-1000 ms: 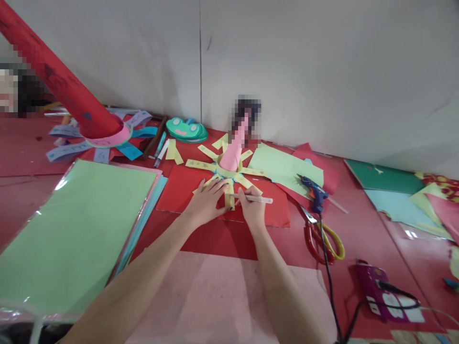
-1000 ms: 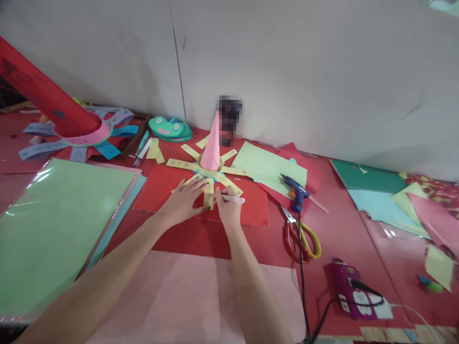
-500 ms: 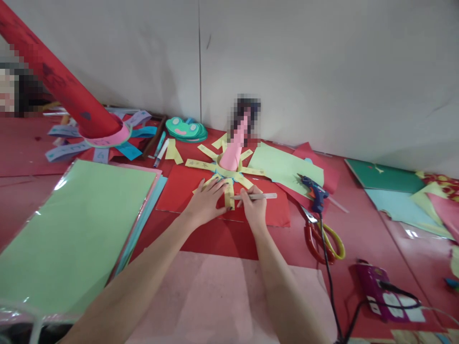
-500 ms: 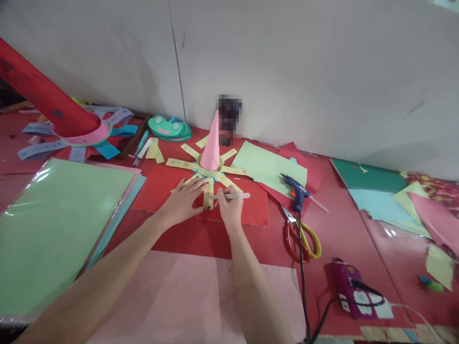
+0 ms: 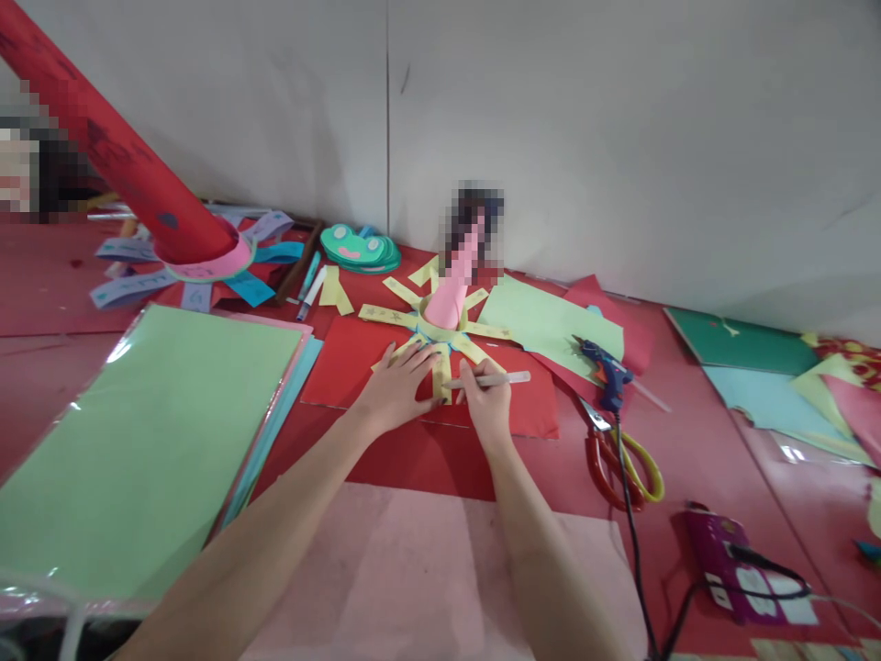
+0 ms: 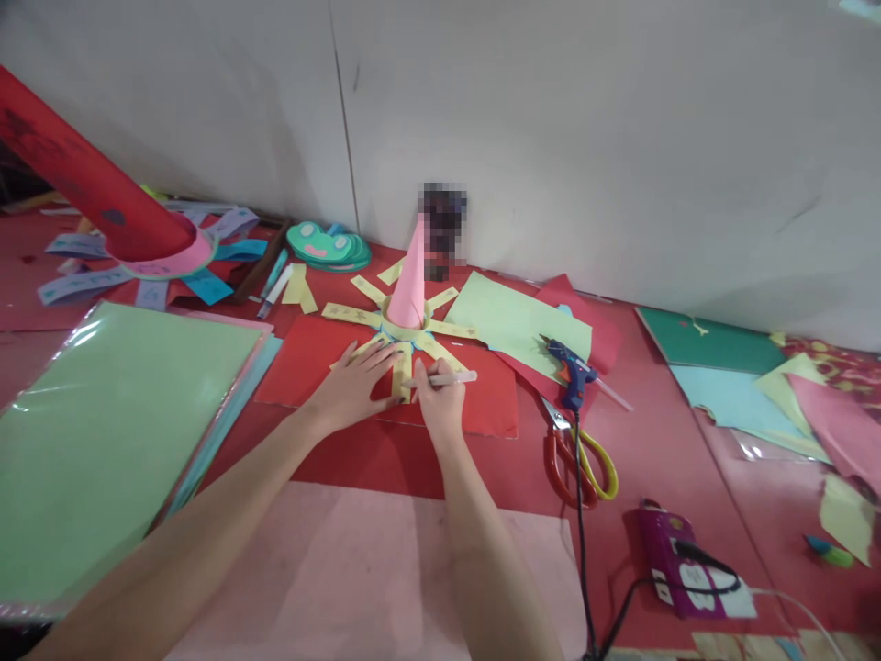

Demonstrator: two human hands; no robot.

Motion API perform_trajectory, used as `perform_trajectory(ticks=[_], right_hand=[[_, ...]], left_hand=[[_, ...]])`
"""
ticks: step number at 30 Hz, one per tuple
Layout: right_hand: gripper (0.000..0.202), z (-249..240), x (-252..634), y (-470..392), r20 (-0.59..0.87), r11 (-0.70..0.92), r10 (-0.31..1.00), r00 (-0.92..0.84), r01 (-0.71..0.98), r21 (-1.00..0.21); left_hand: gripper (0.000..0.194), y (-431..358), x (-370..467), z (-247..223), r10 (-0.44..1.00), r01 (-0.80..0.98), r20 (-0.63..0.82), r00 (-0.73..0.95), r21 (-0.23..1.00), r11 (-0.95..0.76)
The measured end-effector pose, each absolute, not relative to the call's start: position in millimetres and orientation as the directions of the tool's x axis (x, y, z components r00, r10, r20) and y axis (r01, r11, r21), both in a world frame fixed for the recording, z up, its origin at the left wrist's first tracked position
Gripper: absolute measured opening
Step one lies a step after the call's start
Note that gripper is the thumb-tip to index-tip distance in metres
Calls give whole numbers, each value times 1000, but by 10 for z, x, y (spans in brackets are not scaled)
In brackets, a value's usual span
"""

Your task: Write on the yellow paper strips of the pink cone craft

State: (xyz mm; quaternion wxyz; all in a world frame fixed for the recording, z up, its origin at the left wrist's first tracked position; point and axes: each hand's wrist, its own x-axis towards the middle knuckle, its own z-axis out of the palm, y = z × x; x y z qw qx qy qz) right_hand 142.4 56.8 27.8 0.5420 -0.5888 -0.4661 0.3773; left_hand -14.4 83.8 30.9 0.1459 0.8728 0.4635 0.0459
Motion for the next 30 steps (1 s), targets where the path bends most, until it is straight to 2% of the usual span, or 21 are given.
perform_trajectory(ticks=[22, 30], right_hand=[[42, 256, 1430, 564, 75, 36, 956, 285, 142, -989], [40, 241, 1424, 579, 83, 43, 955, 285, 142, -989]], left_hand=[[61, 838, -143, 300, 820, 796, -46, 571, 275, -539], [61, 829, -122, 255, 830, 799, 44, 555, 247, -548]])
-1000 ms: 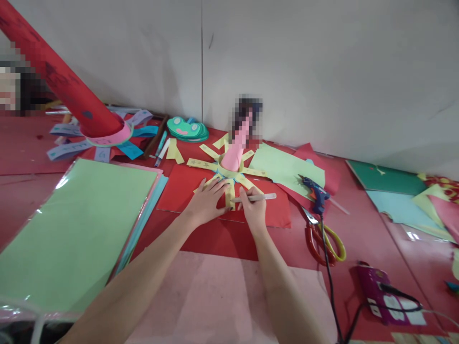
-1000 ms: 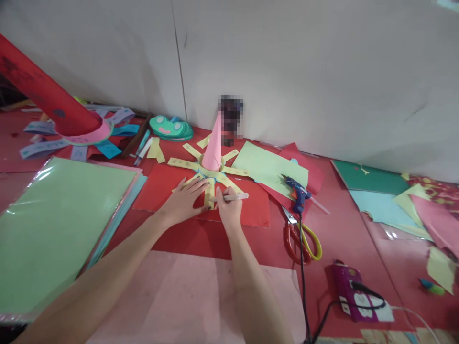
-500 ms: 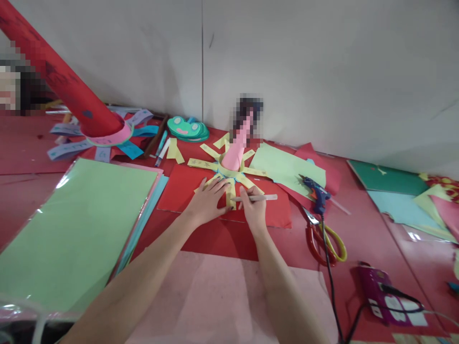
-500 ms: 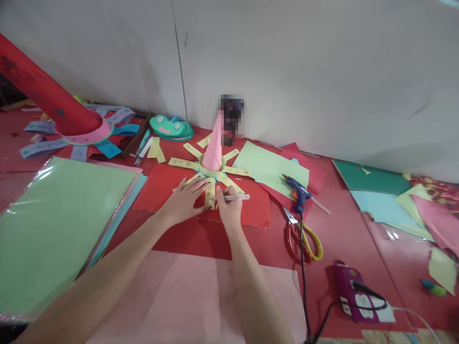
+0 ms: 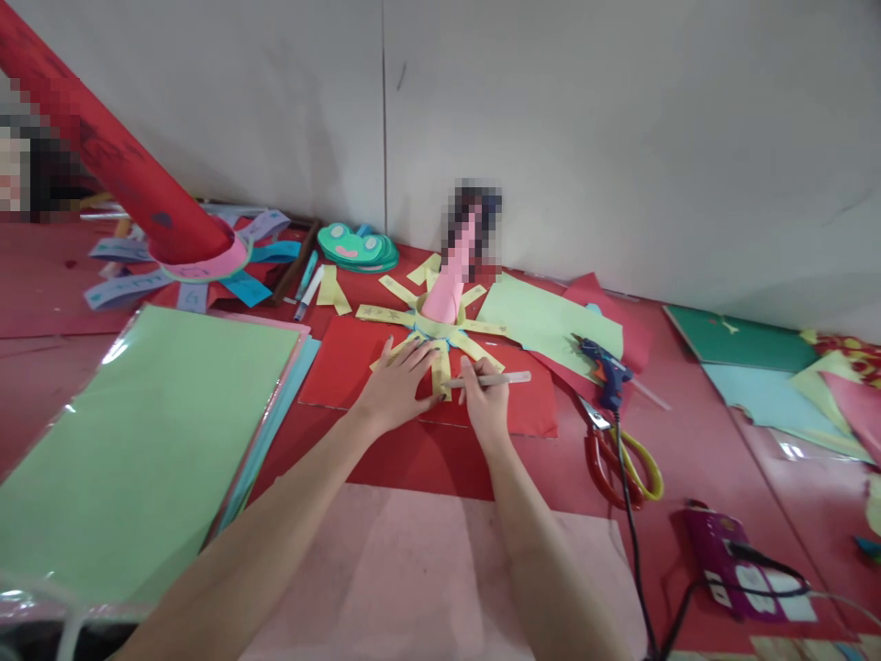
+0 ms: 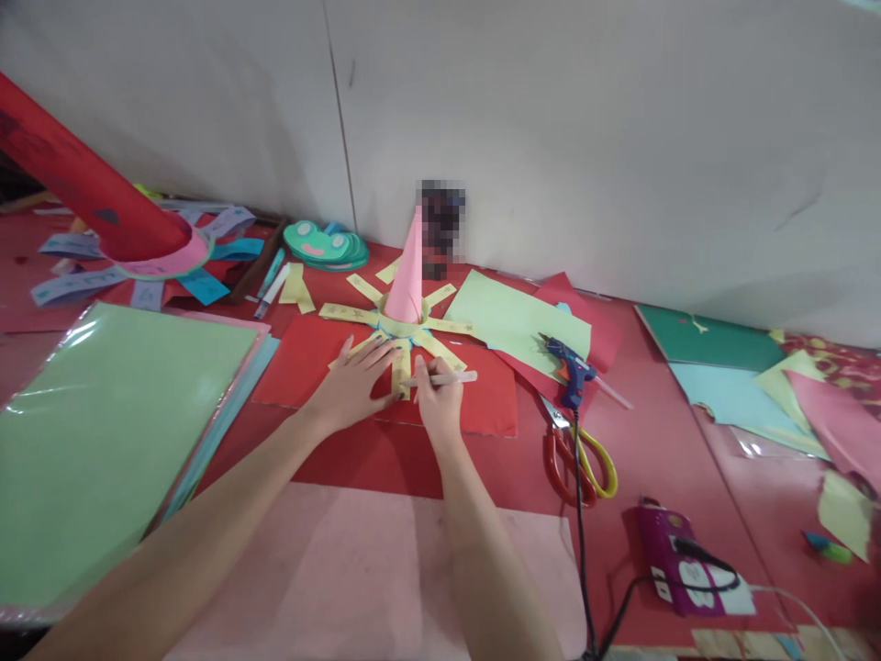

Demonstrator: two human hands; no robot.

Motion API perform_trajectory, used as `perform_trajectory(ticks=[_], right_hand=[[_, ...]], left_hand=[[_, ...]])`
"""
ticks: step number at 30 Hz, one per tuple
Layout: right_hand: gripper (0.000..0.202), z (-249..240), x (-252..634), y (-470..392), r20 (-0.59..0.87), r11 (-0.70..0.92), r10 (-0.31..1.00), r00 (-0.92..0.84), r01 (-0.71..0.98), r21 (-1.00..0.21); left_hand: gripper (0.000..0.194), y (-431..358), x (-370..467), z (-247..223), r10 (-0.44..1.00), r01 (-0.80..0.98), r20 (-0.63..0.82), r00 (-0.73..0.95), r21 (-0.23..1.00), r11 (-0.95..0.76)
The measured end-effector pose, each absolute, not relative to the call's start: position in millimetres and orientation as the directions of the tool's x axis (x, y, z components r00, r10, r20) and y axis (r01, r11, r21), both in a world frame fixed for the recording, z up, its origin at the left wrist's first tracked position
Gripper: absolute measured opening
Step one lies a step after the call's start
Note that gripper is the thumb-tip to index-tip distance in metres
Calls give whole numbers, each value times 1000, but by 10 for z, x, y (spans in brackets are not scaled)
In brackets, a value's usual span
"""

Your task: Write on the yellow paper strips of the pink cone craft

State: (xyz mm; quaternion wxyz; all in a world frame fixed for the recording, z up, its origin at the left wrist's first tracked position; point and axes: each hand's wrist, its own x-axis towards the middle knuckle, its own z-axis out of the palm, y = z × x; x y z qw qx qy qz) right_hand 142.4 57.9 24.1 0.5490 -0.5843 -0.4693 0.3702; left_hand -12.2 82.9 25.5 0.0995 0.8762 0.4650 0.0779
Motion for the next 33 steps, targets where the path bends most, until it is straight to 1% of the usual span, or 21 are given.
perform_trajectory(ticks=[3, 9, 16, 25, 30, 33], right_hand=[[40, 241, 1424, 578, 82, 41, 955, 286, 145, -989], [41, 250, 1426, 566, 73, 28, 955, 288, 155, -987], [42, 249, 1422, 577, 77, 43, 959, 272, 127, -991], [40, 256, 1434, 556, 68, 20, 953, 294, 164, -986], [40, 267, 1427, 563, 49, 6, 955, 292, 145, -989], [39, 283, 1421, 567, 48, 2, 955, 292, 156, -988]], left_hand=[[59, 833, -119, 260, 828, 796, 49, 558, 249, -552], [56, 831, -117, 280, 834, 804, 12, 552, 259, -536], [53, 805, -115, 285, 853, 824, 43, 521, 235, -515], [59, 811, -115, 267, 848, 826, -9, 530, 233, -513], [59, 813, -123, 240, 848, 820, 15, 530, 244, -518], [60, 816, -127, 239, 845, 819, 4, 535, 242, -520]])
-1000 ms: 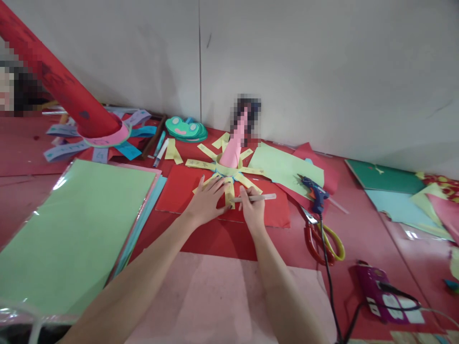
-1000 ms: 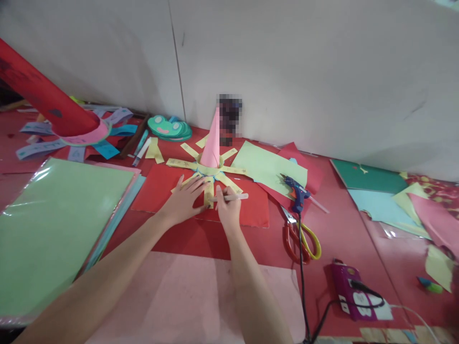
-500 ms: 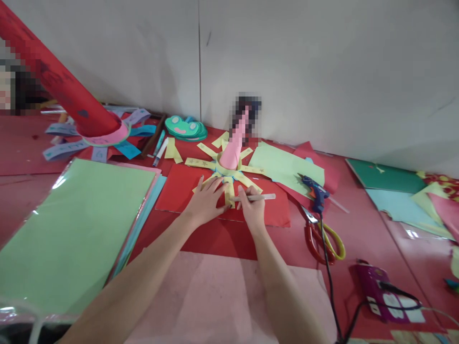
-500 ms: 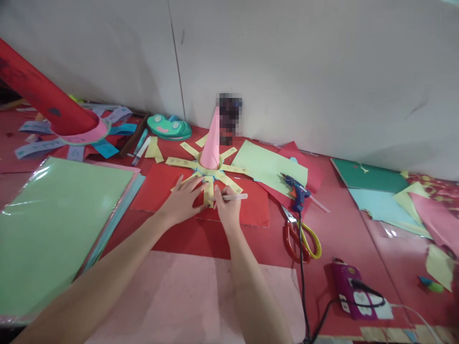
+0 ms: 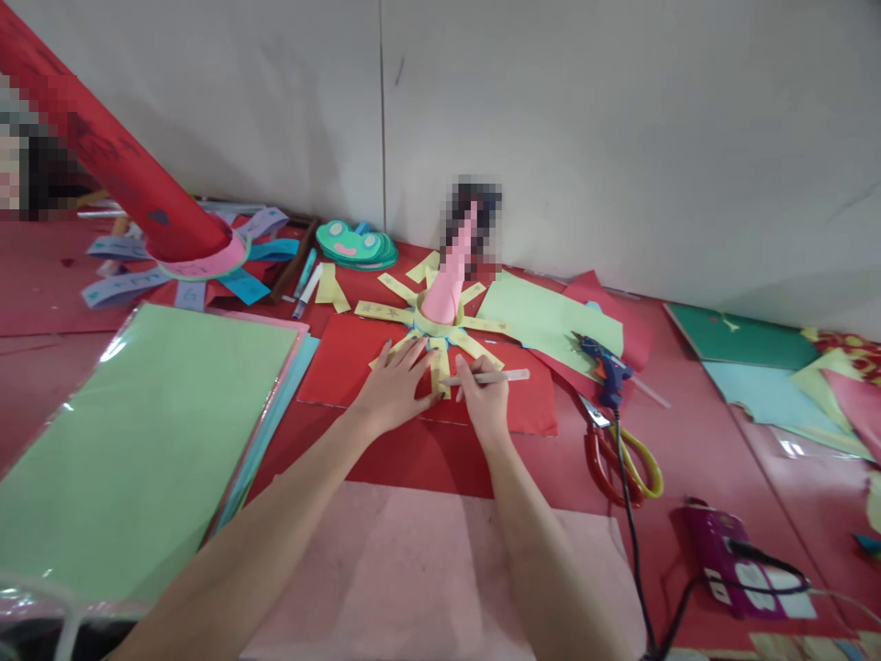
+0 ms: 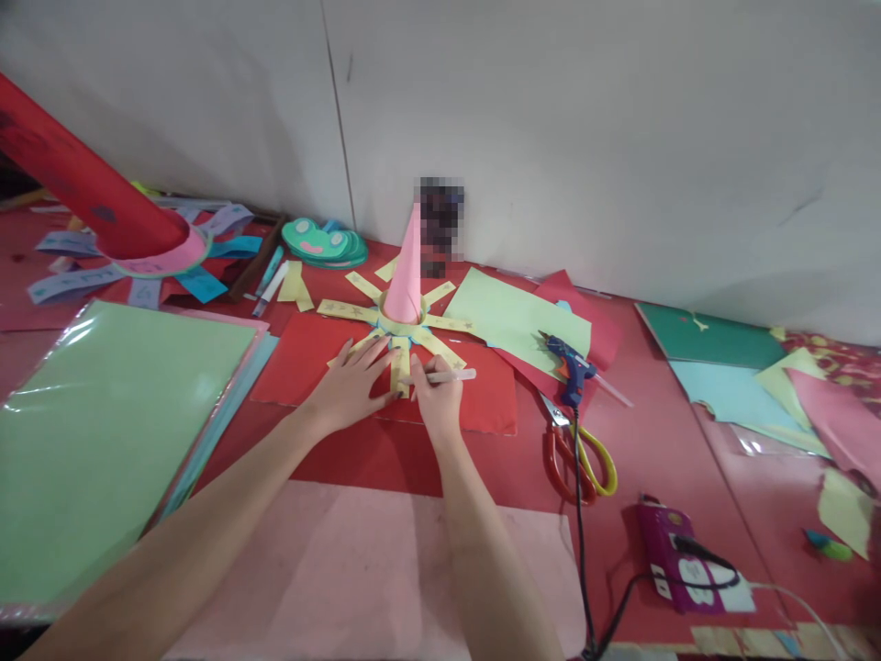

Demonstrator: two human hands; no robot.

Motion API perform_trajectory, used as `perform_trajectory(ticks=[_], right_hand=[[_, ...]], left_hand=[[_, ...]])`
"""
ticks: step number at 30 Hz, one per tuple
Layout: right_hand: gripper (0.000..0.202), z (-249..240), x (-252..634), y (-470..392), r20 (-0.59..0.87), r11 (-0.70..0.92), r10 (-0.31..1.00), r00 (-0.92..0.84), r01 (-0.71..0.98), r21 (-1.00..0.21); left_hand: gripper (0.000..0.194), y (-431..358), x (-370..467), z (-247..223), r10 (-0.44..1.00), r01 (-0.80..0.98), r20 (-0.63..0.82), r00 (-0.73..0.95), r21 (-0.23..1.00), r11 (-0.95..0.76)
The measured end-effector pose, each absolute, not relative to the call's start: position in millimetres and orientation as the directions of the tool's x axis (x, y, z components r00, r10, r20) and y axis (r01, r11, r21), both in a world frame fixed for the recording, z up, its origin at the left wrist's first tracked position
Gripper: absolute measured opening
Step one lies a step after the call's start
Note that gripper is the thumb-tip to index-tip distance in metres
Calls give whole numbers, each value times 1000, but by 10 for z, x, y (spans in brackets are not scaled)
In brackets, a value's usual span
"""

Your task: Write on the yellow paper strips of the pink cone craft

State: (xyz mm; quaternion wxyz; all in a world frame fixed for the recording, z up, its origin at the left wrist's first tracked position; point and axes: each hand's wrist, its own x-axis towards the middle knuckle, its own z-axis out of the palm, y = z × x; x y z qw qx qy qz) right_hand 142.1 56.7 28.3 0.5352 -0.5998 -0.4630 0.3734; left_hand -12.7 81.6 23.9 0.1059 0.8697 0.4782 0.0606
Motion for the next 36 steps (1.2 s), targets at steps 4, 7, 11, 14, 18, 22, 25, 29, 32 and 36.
perform_trajectory(ticks=[4, 7, 11, 14, 18, 22, 25, 29, 32, 36], right_hand=[[39, 282, 1422, 572, 52, -3, 961, 271, 197, -980], [38, 269, 1424, 577, 69, 11, 961, 268, 210, -978], [37, 261, 1422, 581, 87, 26, 961, 262, 228, -973], [38, 260, 1422, 579, 76, 16, 963, 257, 229, -973], [37, 246, 1425, 578, 70, 11, 969, 239, 239, -971], [39, 220, 1423, 581, 105, 39, 966, 238, 268, -963], [38, 218, 1420, 583, 96, 31, 967, 237, 264, -964], [36, 247, 1419, 584, 66, 6, 966, 249, 236, -972], [36, 265, 1420, 584, 52, -5, 966, 255, 220, -975], [37, 254, 1422, 580, 61, 1, 967, 247, 236, -972]], left_hand=[[61, 819, -123, 249, 844, 821, -9, 536, 237, -519], [61, 816, -119, 259, 847, 827, -21, 531, 234, -512], [62, 811, -117, 271, 847, 828, -27, 531, 232, -511], [61, 809, -117, 276, 845, 826, -24, 534, 229, -515], [60, 812, -119, 269, 847, 827, -32, 530, 239, -509], [61, 819, -124, 258, 845, 822, -28, 534, 250, -512], [61, 818, -122, 264, 842, 823, -34, 538, 238, -516], [62, 812, -115, 277, 847, 829, -45, 530, 240, -506], [61, 812, -117, 271, 846, 824, -32, 533, 247, -510], [61, 820, -129, 239, 845, 820, -11, 535, 251, -515]])
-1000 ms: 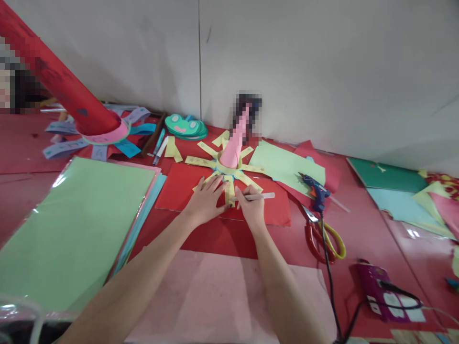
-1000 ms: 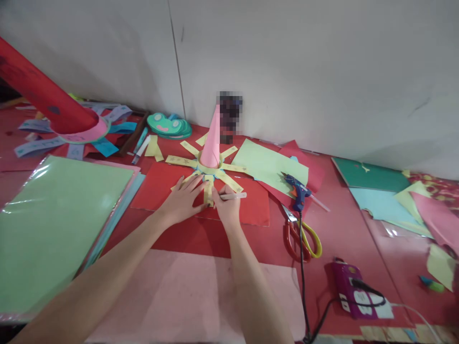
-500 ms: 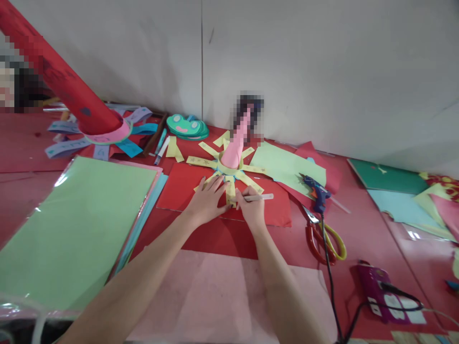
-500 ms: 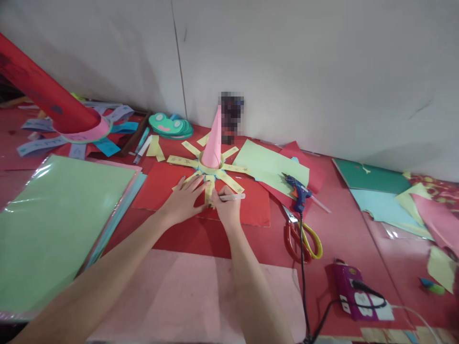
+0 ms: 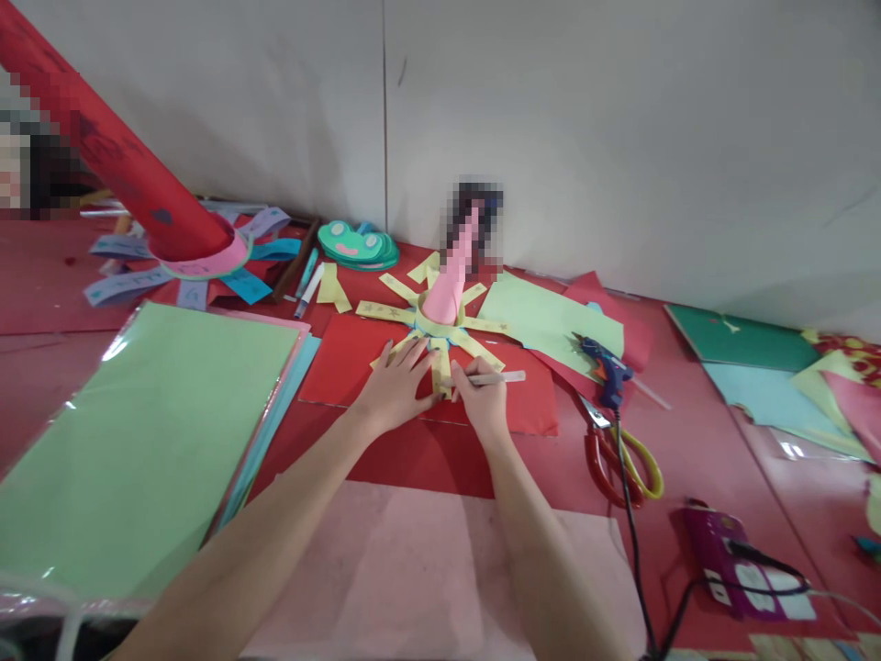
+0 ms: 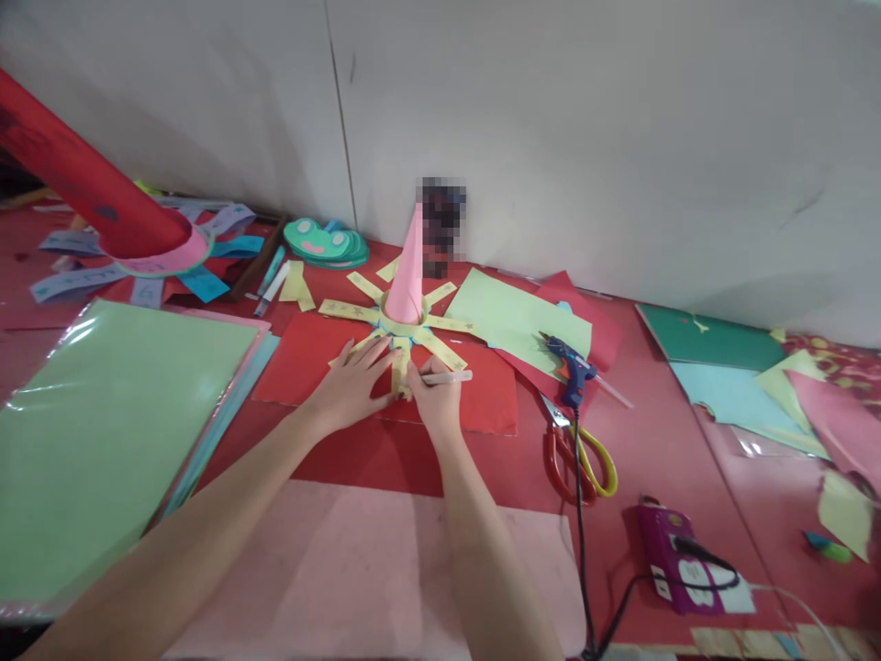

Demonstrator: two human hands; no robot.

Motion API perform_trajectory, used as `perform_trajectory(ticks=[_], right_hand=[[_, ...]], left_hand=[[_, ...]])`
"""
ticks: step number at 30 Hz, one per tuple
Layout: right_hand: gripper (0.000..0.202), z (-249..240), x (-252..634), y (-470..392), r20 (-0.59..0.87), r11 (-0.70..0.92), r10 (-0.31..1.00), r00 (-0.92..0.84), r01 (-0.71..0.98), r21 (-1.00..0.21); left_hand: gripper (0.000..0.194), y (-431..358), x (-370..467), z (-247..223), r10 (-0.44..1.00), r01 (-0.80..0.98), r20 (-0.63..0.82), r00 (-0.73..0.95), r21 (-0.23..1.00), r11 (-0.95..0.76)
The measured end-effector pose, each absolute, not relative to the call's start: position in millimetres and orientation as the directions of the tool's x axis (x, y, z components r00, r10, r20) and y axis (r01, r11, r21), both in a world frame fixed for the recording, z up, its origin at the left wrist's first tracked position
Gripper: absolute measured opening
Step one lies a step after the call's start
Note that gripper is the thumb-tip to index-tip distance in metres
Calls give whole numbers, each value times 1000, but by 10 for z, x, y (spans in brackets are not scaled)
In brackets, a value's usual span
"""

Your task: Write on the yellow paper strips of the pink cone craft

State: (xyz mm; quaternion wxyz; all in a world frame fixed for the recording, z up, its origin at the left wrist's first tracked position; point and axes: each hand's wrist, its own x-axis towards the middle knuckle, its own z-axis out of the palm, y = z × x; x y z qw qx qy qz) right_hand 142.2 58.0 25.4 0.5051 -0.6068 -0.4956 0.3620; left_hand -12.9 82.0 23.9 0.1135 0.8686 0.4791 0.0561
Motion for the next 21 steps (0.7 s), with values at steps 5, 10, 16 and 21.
perform_trajectory(ticks=[5, 10, 16, 21], right_hand=[[37, 220, 1414, 575, 104, 36, 967, 231, 281, -959], [37, 215, 1408, 572, 122, 43, 961, 247, 303, -952], [34, 210, 1424, 584, 145, 35, 945, 295, 349, -937], [32, 222, 1439, 587, 124, 1, 933, 338, 341, -940]], left_hand=[[60, 828, -138, 216, 840, 814, 3, 543, 247, -526], [61, 820, -121, 267, 844, 828, -50, 533, 237, -509], [61, 820, -117, 283, 846, 829, -54, 531, 240, -505], [60, 824, -124, 255, 845, 821, -22, 535, 252, -513]])
